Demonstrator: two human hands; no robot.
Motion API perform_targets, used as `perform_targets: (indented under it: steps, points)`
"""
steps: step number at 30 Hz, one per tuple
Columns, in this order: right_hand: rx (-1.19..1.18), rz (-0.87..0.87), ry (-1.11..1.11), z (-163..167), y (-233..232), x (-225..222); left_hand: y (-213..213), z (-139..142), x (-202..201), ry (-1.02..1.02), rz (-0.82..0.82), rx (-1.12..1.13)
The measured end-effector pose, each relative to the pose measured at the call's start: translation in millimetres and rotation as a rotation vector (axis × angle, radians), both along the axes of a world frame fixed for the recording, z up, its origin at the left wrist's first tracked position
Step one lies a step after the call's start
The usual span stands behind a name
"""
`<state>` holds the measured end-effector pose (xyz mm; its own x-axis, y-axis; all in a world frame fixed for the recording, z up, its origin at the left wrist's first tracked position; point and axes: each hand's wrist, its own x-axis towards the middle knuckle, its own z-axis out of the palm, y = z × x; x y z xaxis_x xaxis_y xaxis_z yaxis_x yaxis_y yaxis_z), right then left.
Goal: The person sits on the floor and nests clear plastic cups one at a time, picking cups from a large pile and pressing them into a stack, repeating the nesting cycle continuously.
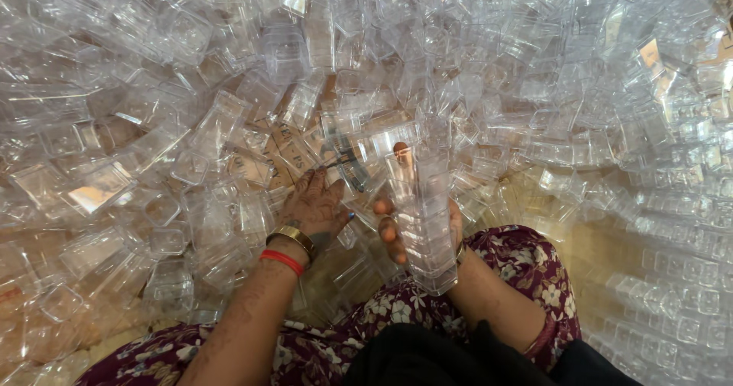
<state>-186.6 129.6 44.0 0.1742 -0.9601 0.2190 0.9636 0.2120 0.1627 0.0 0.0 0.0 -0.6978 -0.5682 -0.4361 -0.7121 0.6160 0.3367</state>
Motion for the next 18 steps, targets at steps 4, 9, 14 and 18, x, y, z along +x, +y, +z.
perform_targets:
  steps: [4,9,14,18]
  points:
    - [0.043,0.031,-0.076,4,-17,-7,-13,1,-11,-0.038,-0.003,0.006]
    - [-0.032,0.056,-0.105,-1,-38,-22,-27,-4,-32,-0.107,0.067,0.091]
    - [0.033,0.014,-0.039,-14,-55,-27,-45,-14,-41,-0.077,0.052,0.033]
    - [0.152,0.026,0.047,-32,-79,-33,-65,-40,-43,-0.102,0.082,0.049]
